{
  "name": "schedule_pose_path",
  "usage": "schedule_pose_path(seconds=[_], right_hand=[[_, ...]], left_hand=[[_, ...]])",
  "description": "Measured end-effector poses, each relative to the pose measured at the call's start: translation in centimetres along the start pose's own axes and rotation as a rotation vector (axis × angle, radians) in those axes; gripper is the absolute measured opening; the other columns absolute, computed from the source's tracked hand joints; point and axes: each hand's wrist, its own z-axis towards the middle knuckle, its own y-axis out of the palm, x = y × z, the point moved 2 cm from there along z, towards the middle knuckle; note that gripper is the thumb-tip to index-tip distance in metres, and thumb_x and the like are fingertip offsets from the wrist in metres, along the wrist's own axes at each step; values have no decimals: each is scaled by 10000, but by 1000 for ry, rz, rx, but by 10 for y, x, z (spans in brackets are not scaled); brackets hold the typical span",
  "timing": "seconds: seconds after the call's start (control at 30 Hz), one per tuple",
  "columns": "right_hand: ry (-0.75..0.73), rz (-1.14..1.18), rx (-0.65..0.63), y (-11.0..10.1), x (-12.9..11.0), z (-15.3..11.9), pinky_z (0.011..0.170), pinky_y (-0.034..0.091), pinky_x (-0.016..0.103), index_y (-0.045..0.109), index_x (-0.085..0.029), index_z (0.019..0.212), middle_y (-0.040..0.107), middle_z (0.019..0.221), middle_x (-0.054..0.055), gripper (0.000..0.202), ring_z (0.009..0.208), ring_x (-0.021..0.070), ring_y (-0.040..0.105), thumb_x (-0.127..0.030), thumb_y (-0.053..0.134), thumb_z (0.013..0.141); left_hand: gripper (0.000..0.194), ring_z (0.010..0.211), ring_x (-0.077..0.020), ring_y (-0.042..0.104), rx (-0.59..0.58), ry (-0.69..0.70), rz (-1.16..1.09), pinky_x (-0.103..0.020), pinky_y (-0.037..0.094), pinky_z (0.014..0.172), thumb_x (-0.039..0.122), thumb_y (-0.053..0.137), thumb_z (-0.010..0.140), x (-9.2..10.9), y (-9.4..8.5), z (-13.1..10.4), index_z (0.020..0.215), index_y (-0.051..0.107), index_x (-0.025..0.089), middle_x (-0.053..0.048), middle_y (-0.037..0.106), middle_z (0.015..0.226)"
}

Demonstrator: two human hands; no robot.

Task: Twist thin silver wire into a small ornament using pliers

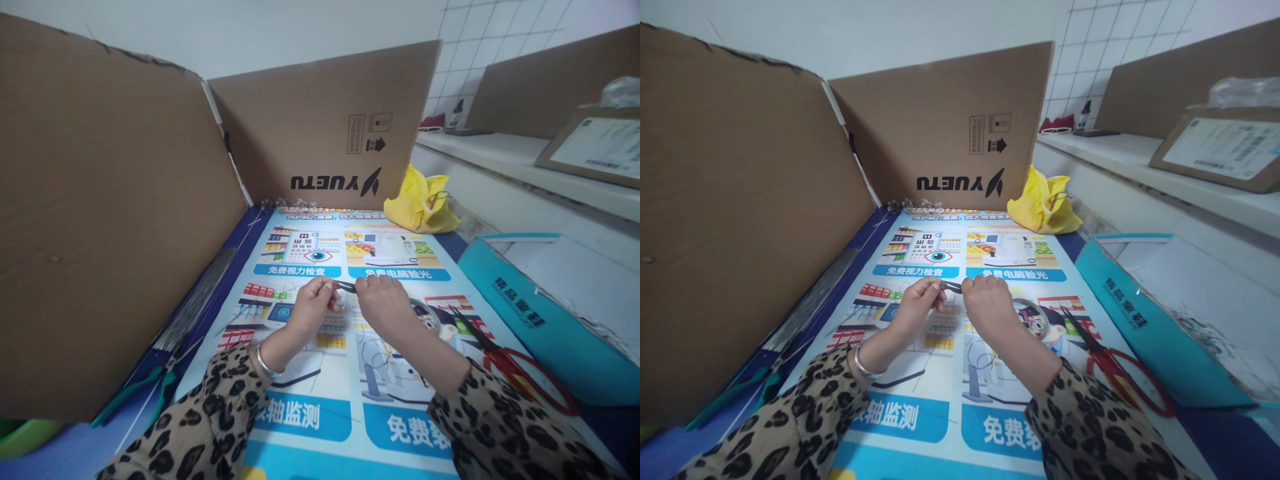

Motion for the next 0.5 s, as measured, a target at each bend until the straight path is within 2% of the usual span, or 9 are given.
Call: schedule_pose_path(seconds=[0.5], right_hand=[[-19, -2, -24, 4, -4, -2, 608, 350, 326, 545, -113, 875, 603, 787, 149, 207, 743, 257, 579, -44, 367, 794]], left_hand=[[180, 495, -70, 467, 70, 69, 122, -203, 388, 524, 306, 475, 816, -1, 0, -3, 725, 552, 171, 38, 529, 616]])
